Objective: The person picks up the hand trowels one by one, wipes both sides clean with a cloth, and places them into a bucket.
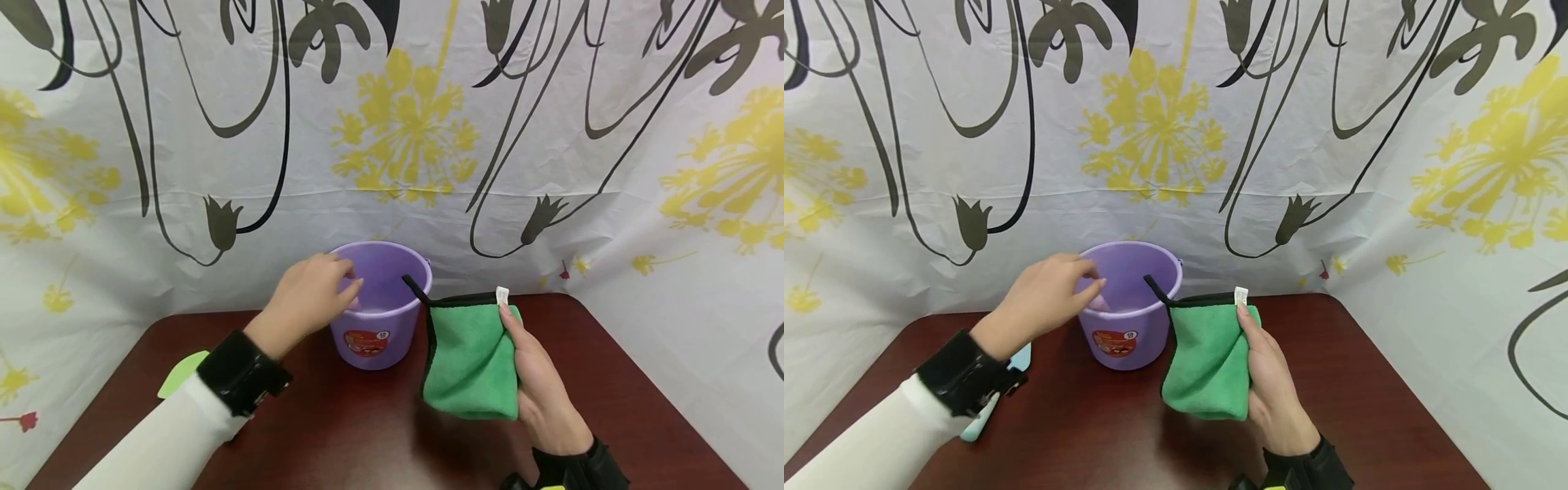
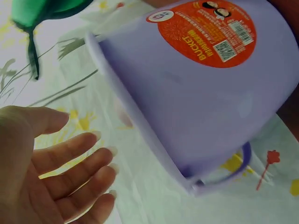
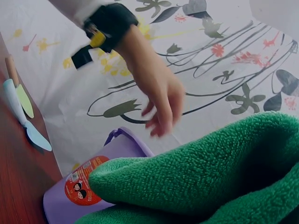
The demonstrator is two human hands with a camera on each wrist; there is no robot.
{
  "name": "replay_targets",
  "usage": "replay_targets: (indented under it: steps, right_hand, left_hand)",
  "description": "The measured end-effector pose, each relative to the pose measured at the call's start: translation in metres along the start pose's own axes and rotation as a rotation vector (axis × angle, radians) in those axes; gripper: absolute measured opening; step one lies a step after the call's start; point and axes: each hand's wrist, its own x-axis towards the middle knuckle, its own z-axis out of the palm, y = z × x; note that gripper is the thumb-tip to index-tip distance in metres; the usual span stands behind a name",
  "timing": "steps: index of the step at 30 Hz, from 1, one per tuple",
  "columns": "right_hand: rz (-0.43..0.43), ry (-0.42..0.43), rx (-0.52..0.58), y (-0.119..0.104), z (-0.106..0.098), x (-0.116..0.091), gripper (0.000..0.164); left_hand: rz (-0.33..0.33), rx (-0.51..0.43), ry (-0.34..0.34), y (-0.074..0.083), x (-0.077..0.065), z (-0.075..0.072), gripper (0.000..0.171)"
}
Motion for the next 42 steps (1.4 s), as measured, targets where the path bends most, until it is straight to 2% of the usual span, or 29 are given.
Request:
replay_targets:
  steps: [4, 8, 14, 16, 18, 23, 30, 37, 42]
  right_hand:
    - [-0.004, -0.004, 0.013, 0.000, -0.003, 0.001, 0.023]
    - [0.005, -0.010, 0.013, 0.000, -0.003, 0.000, 0.024]
    - [-0.006, -0.011, -0.006, 0.001, -0.003, 0.000, 0.025]
    - [-0.004, -0.021, 0.001, 0.001, -0.003, -0.001, 0.025]
    - [-0.002, -0.028, 0.006, 0.001, -0.003, -0.001, 0.025]
    - [-0.007, -0.042, 0.012, 0.002, -0.001, 0.000, 0.025]
    - [-0.004, -0.044, -0.007, 0.003, 0.001, 0.001, 0.025]
    - [0.011, -0.025, 0.001, 0.003, 0.001, 0.001, 0.026]
    - [0.027, -0.029, -0.008, 0.005, 0.001, 0.002, 0.027]
  left_hand:
    - [-0.054, -0.048, 0.080, -0.014, -0.027, -0.004, 0.019]
    - [-0.146, -0.067, 0.097, -0.031, -0.056, 0.003, 0.017]
    - [-0.280, -0.079, 0.057, -0.051, -0.092, 0.021, 0.018]
    - [-0.331, -0.072, 0.037, -0.057, -0.101, 0.027, 0.024]
    - [-0.394, -0.068, -0.015, -0.062, -0.109, 0.033, 0.033]
    - [-0.548, -0.066, -0.186, -0.072, -0.122, 0.044, 0.050]
    - [-0.647, 0.006, -0.229, -0.086, -0.130, 0.058, 0.048]
    - [-0.749, -0.097, -0.383, -0.094, -0.133, 0.076, 0.055]
    - [-0.759, -0.088, -0.414, -0.096, -0.136, 0.089, 0.060]
